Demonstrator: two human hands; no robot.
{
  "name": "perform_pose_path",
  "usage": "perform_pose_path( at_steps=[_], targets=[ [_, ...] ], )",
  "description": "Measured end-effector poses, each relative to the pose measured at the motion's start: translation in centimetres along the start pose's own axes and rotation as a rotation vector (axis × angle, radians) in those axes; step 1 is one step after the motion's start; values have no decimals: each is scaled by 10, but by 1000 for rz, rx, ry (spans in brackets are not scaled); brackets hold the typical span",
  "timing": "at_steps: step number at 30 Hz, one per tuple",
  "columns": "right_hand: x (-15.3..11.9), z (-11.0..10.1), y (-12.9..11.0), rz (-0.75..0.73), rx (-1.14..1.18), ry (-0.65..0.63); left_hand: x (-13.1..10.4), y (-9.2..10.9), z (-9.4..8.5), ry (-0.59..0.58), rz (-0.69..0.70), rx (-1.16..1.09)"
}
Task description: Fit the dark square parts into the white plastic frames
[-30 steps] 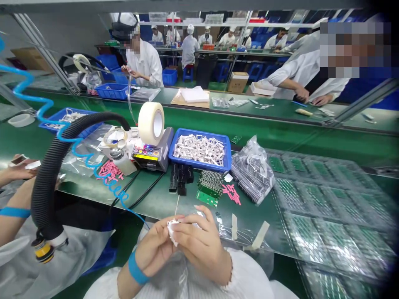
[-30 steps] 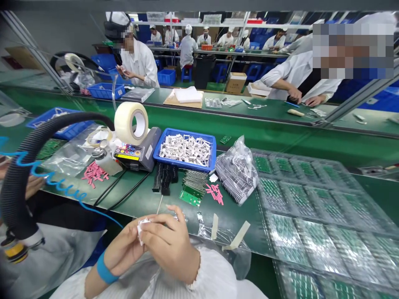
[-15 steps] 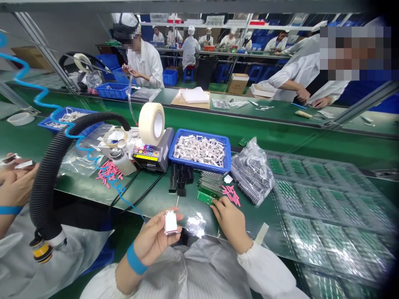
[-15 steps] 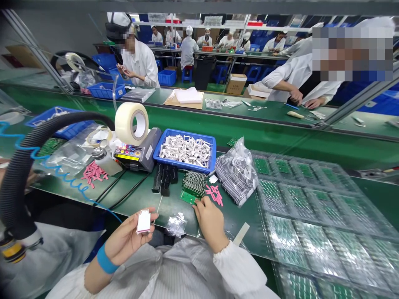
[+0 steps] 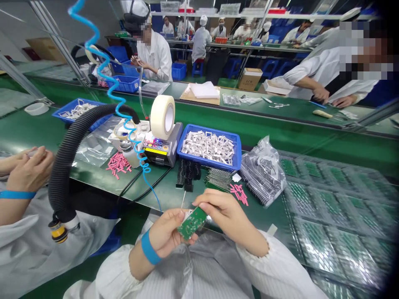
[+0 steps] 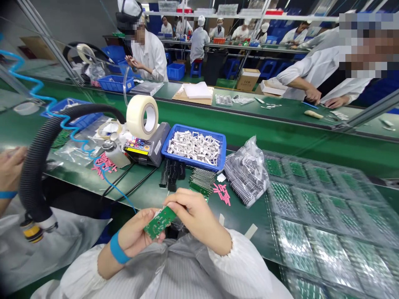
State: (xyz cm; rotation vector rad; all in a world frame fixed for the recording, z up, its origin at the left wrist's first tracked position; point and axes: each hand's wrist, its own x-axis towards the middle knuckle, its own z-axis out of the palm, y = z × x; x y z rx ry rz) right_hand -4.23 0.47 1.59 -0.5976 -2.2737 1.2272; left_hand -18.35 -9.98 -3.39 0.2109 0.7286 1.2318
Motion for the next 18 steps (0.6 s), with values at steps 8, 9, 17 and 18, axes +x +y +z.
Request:
perform_pose_path(
  at_steps=[8, 9, 17, 18],
  targets=[
    [18, 10, -1, 9, 45, -15, -9, 5, -4, 24, 17, 42],
    [19, 10, -2, -5, 41, -31, -9, 5, -4, 22, 20, 41],
    [20, 8, -10, -81, -13, -87, -9, 8, -2, -63, 27, 125],
    [20, 8, -9, -90, -17, -90, -9, 7, -2, -63, 27, 130]
  ],
)
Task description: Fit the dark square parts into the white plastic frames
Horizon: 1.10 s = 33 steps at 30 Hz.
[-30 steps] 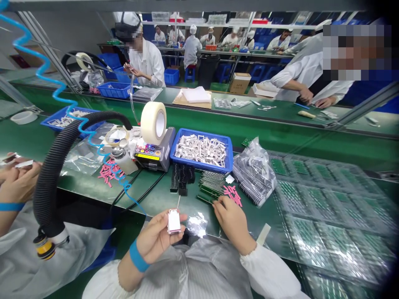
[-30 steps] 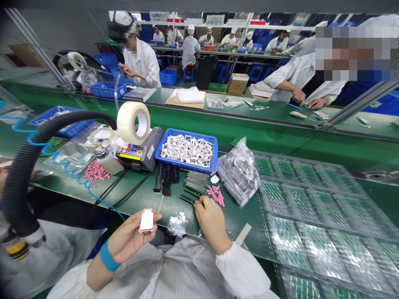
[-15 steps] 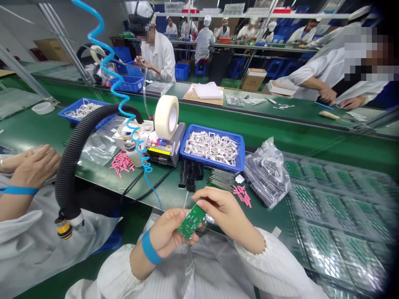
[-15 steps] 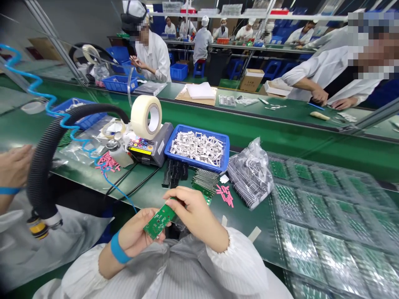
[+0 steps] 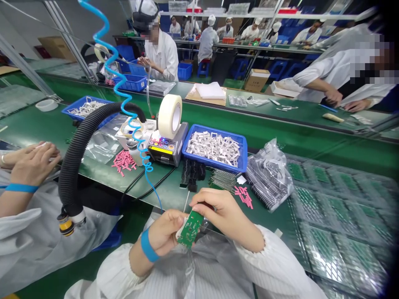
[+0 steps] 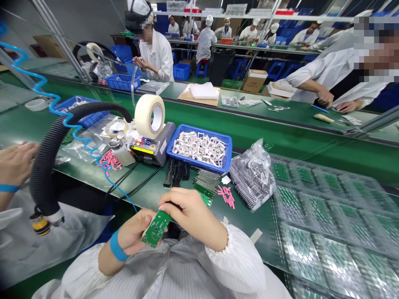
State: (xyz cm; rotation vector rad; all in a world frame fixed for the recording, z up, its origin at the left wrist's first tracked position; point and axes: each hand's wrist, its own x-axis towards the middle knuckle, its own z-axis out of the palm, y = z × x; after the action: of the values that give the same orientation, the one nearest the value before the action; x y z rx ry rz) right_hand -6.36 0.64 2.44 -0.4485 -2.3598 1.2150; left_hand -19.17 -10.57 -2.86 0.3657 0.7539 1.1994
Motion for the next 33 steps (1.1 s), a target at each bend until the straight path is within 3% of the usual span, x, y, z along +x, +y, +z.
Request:
perform_pose_path(
  at_steps=[7, 16, 21, 26, 29, 32, 33],
  targets=[
    [-2, 4, 8, 20, 63, -7, 3, -8, -7, -30, -6, 0],
    [0, 6, 22, -171, -162, -70, 9, -17, -11, -95, -110, -222],
    [-9, 4, 9, 100, -338, 176, 23, -16, -7, 46, 75, -287],
    [-15, 8, -2, 220, -422, 11, 41, -10, 4, 116, 198, -261],
    [-4, -14, 14, 223, -434, 71, 49, -3, 6, 119, 193, -269],
    [20, -73, 54, 304, -595, 255, 51, 6, -1, 171, 143, -254],
    [29, -97, 73, 405, -707, 328, 50, 7, -6, 201, 122, -240]
  ],
)
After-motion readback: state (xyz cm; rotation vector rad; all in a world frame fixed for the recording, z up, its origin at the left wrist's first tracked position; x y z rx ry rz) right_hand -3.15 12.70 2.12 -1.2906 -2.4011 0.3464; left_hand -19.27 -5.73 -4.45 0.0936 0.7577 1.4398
